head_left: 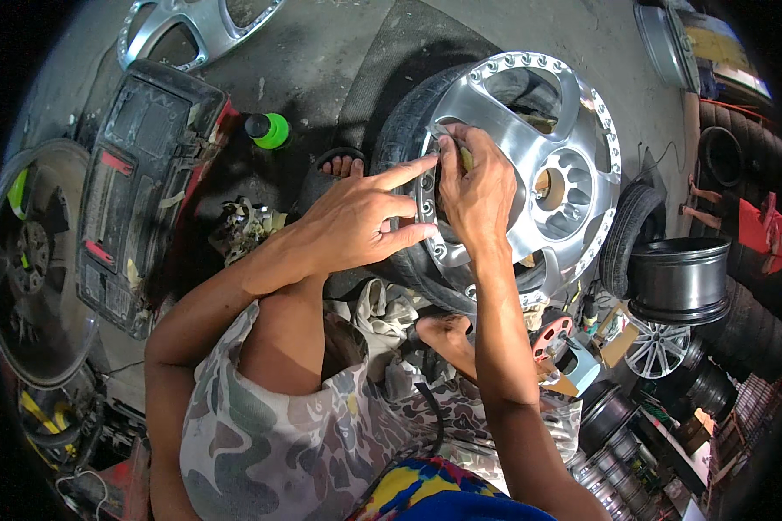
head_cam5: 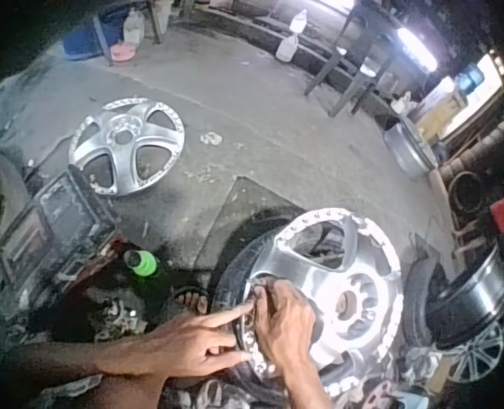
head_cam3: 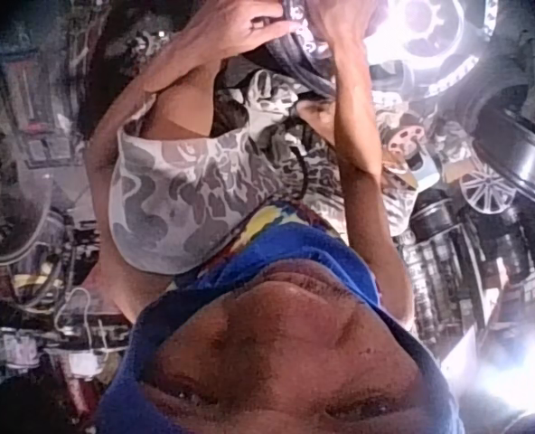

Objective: The person sits on the floor and applies small pieces of yellow tape to the bolt holes and edges of a silver car wheel rim. They handle the rim and tape by hand, placing pieces one at a time around the rim's circumference.

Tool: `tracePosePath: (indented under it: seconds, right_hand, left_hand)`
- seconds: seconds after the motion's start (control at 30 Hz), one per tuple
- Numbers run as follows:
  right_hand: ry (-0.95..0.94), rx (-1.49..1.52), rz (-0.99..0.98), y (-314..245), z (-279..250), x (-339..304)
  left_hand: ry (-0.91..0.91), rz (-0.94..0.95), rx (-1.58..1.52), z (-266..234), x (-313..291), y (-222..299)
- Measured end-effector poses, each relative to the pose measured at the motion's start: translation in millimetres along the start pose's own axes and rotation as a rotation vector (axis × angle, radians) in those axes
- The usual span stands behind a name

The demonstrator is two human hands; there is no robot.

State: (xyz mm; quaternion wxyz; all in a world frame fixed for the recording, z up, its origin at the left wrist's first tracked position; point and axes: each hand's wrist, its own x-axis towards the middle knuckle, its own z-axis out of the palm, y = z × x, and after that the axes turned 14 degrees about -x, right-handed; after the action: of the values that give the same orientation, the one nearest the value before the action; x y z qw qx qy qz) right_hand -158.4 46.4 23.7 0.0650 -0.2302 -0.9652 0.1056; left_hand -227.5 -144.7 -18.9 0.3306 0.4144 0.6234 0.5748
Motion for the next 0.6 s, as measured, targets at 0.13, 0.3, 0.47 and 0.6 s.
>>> tracePosePath:
  seconds: [0.13, 0.3, 0.47, 0.6]
  right_hand:
    - [-0.011, 0.012, -0.024, 3, -2, 0]
    - [-0.040, 0.029, -0.050, 14, -1, -3]
    - [-0.047, 0.167, 0.078, 10, 1, -7]
    - [-0.003, 0.152, 0.089, 8, 11, -9]
  left_hand:
    - [0.001, 0.023, 0.034, 0, 0, 0]
    - [-0.013, 0.010, -0.001, 0, 0, 2]
    - [-0.029, -0.014, -0.031, -1, 1, 3]
    - [-0.017, 0.003, -0.022, 0, 1, 4]
